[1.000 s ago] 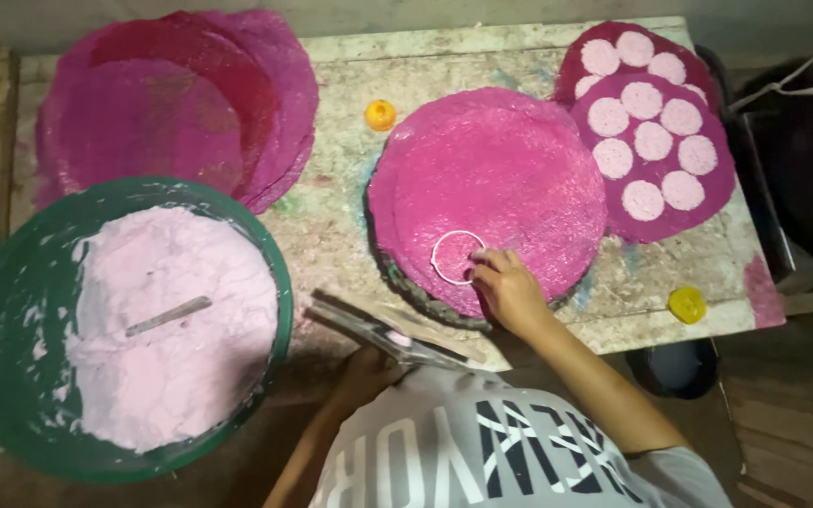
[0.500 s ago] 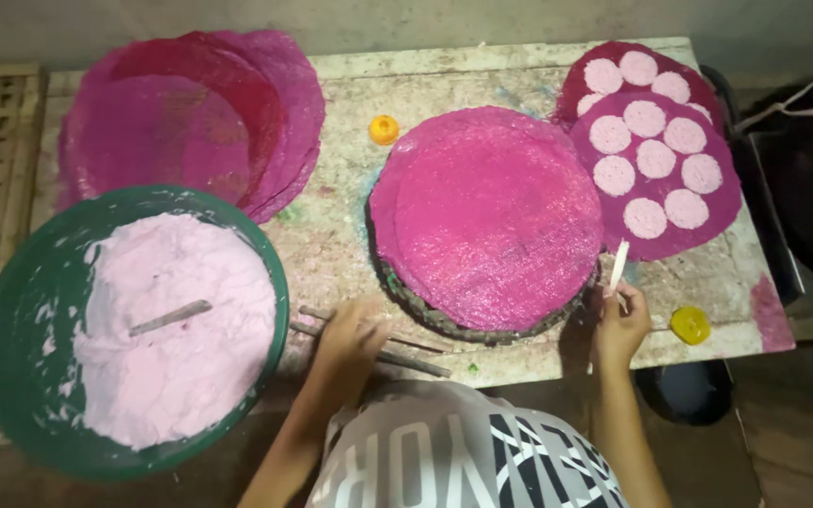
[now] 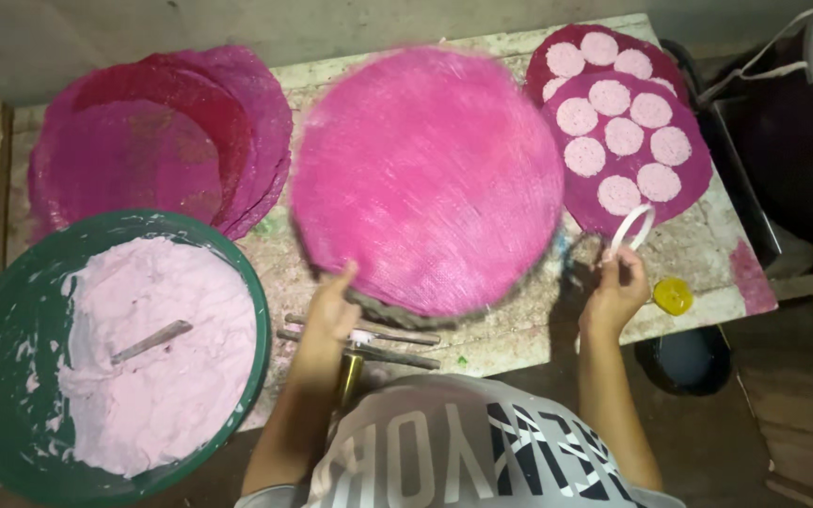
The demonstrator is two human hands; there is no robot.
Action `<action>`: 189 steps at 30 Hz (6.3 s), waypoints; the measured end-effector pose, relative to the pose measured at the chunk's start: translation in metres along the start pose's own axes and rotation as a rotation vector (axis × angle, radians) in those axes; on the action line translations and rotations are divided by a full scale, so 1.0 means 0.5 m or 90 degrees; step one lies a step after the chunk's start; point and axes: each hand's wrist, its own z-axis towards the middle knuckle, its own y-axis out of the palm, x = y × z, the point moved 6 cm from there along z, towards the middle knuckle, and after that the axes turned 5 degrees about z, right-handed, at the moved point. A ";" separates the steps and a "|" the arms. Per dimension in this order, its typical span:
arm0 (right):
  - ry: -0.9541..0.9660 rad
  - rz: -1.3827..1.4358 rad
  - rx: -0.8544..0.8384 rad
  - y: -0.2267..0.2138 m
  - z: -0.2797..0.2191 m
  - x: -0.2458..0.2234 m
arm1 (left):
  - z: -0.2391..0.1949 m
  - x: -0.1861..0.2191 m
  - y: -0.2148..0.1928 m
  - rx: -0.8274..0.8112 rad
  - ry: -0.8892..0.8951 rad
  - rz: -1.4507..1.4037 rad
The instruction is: The person scoops pink dough from a green basin and presses it into a handheld metal mold. They then release the shaped dough onto a pink mat, repeating the process to form multiple round pieces.
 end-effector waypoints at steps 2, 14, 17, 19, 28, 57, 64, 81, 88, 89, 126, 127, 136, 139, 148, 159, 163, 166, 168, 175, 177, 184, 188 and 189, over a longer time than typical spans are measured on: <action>-0.142 -0.101 -0.059 0.032 -0.009 -0.044 | -0.034 0.088 -0.006 0.024 0.084 -0.041; -0.168 -0.508 -0.734 0.359 -0.147 0.113 | 0.064 0.186 -0.070 0.200 0.346 -0.216; -0.090 -0.519 -0.819 0.369 -0.142 0.163 | 0.099 0.148 -0.098 0.132 0.405 -0.182; -0.119 -0.541 -0.819 0.372 -0.143 0.165 | 0.124 0.124 -0.130 0.219 0.357 -0.151; -0.014 -0.660 -0.758 0.354 -0.092 0.004 | -0.013 0.056 0.025 0.370 0.453 0.362; -0.346 -0.279 -0.425 0.377 -0.057 -0.050 | 0.199 -0.183 0.283 -0.385 0.136 0.352; -0.398 -0.288 -0.368 0.374 -0.061 -0.070 | 0.201 -0.188 0.287 -0.383 0.069 0.293; -0.292 -0.331 -0.424 0.322 0.004 -0.019 | 0.124 -0.094 0.315 -0.209 0.327 0.817; -0.124 -0.447 -0.461 0.336 -0.003 0.001 | 0.149 -0.111 0.326 -0.274 0.421 0.577; -0.194 -0.430 -0.459 0.346 -0.012 -0.019 | 0.173 -0.141 0.322 -0.277 0.326 0.589; 0.392 -0.137 -0.491 0.835 0.014 0.288 | -0.254 0.125 0.038 0.236 0.479 1.044; 0.397 -0.051 -0.499 0.835 0.015 0.282 | -0.265 0.127 0.058 0.215 0.547 1.023; 0.405 0.283 -0.526 0.602 0.079 0.122 | -0.310 0.197 0.243 0.074 0.723 0.924; 0.433 0.269 -0.409 0.397 0.115 0.109 | -0.300 0.191 0.267 0.032 0.709 0.953; 0.457 0.216 -0.314 0.030 0.071 0.190 | -0.164 0.040 0.285 -0.129 0.616 1.115; -0.102 -0.212 -0.367 0.093 0.016 -0.020 | -0.022 -0.032 0.067 0.314 0.236 0.697; -0.289 -0.383 -0.658 0.247 -0.122 -0.073 | 0.060 -0.094 0.023 0.187 0.219 0.593; -0.315 -0.427 -0.797 0.305 -0.173 -0.090 | 0.088 -0.108 0.017 0.128 0.256 0.547; -0.337 -0.426 -0.836 0.313 -0.192 -0.109 | 0.063 -0.099 0.015 0.049 0.306 0.489; -0.222 -0.226 -1.062 0.333 -0.353 -0.154 | -0.200 0.081 -0.009 0.406 0.492 0.837; -0.237 -0.150 -1.086 0.343 -0.437 -0.151 | -0.276 0.098 -0.004 0.408 0.454 0.710; -0.363 -0.514 -0.990 0.389 -0.542 -0.049 | -0.439 0.087 0.016 0.396 0.415 0.919; -0.210 -0.490 -1.016 0.376 -0.531 -0.061 | -0.417 0.011 -0.062 0.200 0.060 1.057; -0.218 -0.478 -1.023 0.369 -0.518 -0.089 | -0.408 0.005 -0.061 0.093 0.080 1.014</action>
